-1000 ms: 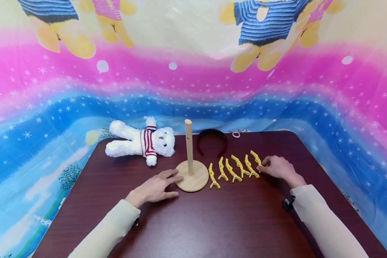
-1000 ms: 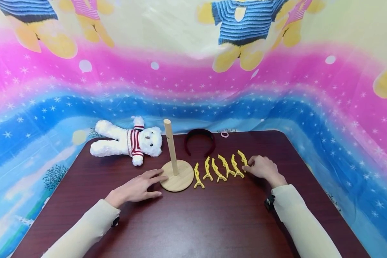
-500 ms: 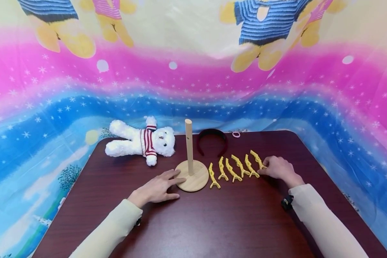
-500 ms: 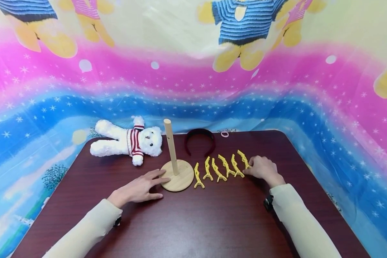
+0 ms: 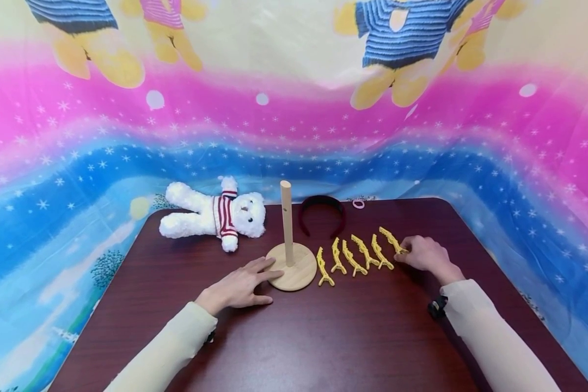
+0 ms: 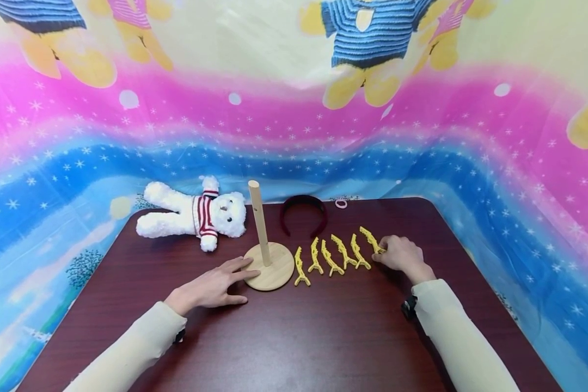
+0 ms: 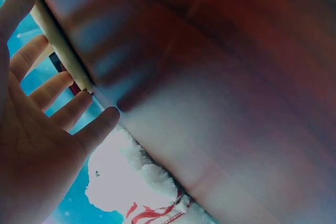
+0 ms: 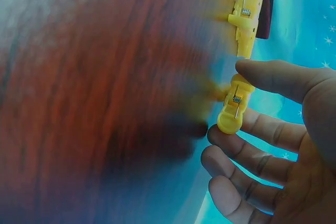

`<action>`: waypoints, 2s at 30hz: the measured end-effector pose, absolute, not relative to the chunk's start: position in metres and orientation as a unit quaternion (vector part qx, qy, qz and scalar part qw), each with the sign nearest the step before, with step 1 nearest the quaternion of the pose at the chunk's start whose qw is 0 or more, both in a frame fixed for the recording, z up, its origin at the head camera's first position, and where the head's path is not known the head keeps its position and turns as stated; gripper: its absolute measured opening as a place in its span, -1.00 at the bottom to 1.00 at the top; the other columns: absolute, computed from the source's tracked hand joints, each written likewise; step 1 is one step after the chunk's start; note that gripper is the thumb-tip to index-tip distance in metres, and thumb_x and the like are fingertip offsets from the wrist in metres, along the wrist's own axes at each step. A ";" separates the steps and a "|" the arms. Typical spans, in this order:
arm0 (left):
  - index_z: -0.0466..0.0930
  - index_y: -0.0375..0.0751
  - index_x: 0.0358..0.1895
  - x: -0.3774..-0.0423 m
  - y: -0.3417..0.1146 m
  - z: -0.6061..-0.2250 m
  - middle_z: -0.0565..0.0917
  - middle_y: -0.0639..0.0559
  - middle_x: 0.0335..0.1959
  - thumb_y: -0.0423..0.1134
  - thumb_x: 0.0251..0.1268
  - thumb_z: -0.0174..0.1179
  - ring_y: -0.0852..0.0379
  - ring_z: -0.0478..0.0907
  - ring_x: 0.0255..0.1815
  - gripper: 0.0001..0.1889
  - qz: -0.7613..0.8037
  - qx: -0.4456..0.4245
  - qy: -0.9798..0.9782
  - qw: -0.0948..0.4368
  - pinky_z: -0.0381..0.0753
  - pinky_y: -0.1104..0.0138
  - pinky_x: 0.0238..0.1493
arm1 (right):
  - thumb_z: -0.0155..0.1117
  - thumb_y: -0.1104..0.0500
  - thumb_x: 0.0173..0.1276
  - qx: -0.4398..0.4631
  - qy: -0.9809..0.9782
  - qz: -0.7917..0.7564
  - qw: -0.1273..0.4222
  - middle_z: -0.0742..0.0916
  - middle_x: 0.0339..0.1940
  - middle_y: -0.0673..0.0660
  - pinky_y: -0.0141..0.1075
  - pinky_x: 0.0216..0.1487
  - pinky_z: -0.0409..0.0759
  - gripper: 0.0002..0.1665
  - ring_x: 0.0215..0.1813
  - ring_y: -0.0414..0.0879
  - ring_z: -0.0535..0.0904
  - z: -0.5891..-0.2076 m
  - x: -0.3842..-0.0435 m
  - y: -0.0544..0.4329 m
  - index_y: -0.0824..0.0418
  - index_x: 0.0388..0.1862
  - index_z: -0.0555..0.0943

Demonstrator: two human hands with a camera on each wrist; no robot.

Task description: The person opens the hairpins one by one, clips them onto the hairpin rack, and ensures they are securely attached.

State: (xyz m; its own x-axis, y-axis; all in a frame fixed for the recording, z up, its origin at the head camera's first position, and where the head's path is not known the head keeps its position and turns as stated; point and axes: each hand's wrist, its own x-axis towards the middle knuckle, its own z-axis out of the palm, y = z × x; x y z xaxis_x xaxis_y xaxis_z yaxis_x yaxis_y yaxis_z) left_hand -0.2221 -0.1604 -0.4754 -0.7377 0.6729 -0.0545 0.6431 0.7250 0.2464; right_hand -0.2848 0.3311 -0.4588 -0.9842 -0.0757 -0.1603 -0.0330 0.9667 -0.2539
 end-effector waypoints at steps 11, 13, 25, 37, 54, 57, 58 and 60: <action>0.34 0.16 0.49 -0.221 -0.161 -0.479 0.19 -0.13 0.59 0.13 0.29 0.30 -0.19 0.08 0.62 -0.30 0.104 0.360 0.925 0.069 0.34 -0.01 0.47 | 0.28 -0.21 0.34 -0.029 0.987 -0.143 0.063 0.73 -0.20 0.18 -0.18 -0.48 0.40 -0.42 -0.34 0.01 0.53 -0.453 -0.281 0.332 0.16 0.13 0.63; 0.34 0.15 0.49 -0.222 -0.161 -0.479 0.19 -0.14 0.59 0.12 0.29 0.30 -0.20 0.07 0.62 -0.30 0.106 0.360 0.924 0.068 0.34 -0.02 0.47 | 0.27 -0.22 0.35 -0.031 0.987 -0.147 0.058 0.73 -0.21 0.16 -0.19 -0.48 0.40 -0.43 -0.34 0.00 0.54 -0.451 -0.280 0.332 0.16 0.12 0.63; 0.32 0.17 0.50 -0.222 -0.161 -0.478 0.16 -0.11 0.61 0.13 0.30 0.28 -0.18 0.05 0.63 -0.30 0.108 0.356 0.925 0.074 0.33 -0.01 0.48 | 0.31 -0.16 0.34 -0.056 0.985 -0.163 0.014 0.75 0.01 0.25 -0.08 -0.38 0.57 -0.49 -0.13 0.12 0.66 -0.441 -0.275 0.322 0.13 0.11 0.66; 0.32 0.17 0.50 -0.221 -0.161 -0.476 0.16 -0.12 0.61 0.12 0.31 0.28 -0.20 0.04 0.63 -0.30 0.111 0.355 0.925 0.079 0.33 -0.03 0.47 | 0.31 -0.15 0.34 -0.083 0.982 -0.168 -0.014 0.79 -0.06 0.19 -0.09 -0.32 0.57 -0.52 -0.12 0.08 0.68 -0.426 -0.270 0.305 0.09 0.10 0.69; 0.33 0.13 0.49 -0.222 -0.161 -0.478 0.16 -0.13 0.60 0.09 0.30 0.31 -0.21 0.05 0.62 -0.30 0.118 0.359 0.923 0.075 0.31 -0.03 0.48 | 0.38 -0.05 0.32 -0.149 0.967 -0.196 -0.060 0.80 -0.31 -0.01 -0.23 -0.34 0.54 -0.64 -0.35 -0.19 0.65 -0.414 -0.257 0.273 0.09 0.01 0.74; 0.34 0.12 0.49 -0.222 -0.161 -0.478 0.17 -0.14 0.60 0.08 0.29 0.32 -0.21 0.05 0.62 -0.30 0.120 0.360 0.922 0.074 0.31 -0.03 0.48 | 0.40 -0.04 0.30 -0.160 0.964 -0.201 -0.065 0.81 -0.32 -0.01 -0.25 -0.33 0.54 -0.64 -0.36 -0.22 0.65 -0.412 -0.255 0.266 0.09 0.00 0.74; 0.33 0.13 0.49 -0.222 -0.161 -0.478 0.17 -0.14 0.60 0.09 0.29 0.31 -0.20 0.05 0.63 -0.29 0.119 0.358 0.923 0.076 0.31 -0.03 0.49 | 0.40 -0.04 0.30 -0.163 0.963 -0.202 -0.066 0.80 -0.33 -0.02 -0.26 -0.32 0.54 -0.64 -0.35 -0.23 0.65 -0.411 -0.255 0.264 0.08 -0.01 0.74; 0.34 0.12 0.49 -0.222 -0.161 -0.479 0.17 -0.15 0.60 0.09 0.28 0.32 -0.21 0.05 0.62 -0.29 0.121 0.359 0.922 0.076 0.31 -0.03 0.48 | 0.40 -0.05 0.30 -0.169 0.962 -0.203 -0.067 0.79 -0.34 -0.04 -0.27 -0.31 0.54 -0.65 -0.35 -0.24 0.64 -0.411 -0.253 0.260 0.07 -0.01 0.74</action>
State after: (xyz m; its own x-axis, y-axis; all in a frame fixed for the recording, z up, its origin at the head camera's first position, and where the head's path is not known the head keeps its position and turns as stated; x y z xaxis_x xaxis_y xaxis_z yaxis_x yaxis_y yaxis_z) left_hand -0.2222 -0.1611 -0.4785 -0.7309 0.6804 -0.0530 0.6439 0.7132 0.2770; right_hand -0.2534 0.2599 -0.4107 -0.9336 -0.2985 0.1982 -0.3532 0.8600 -0.3683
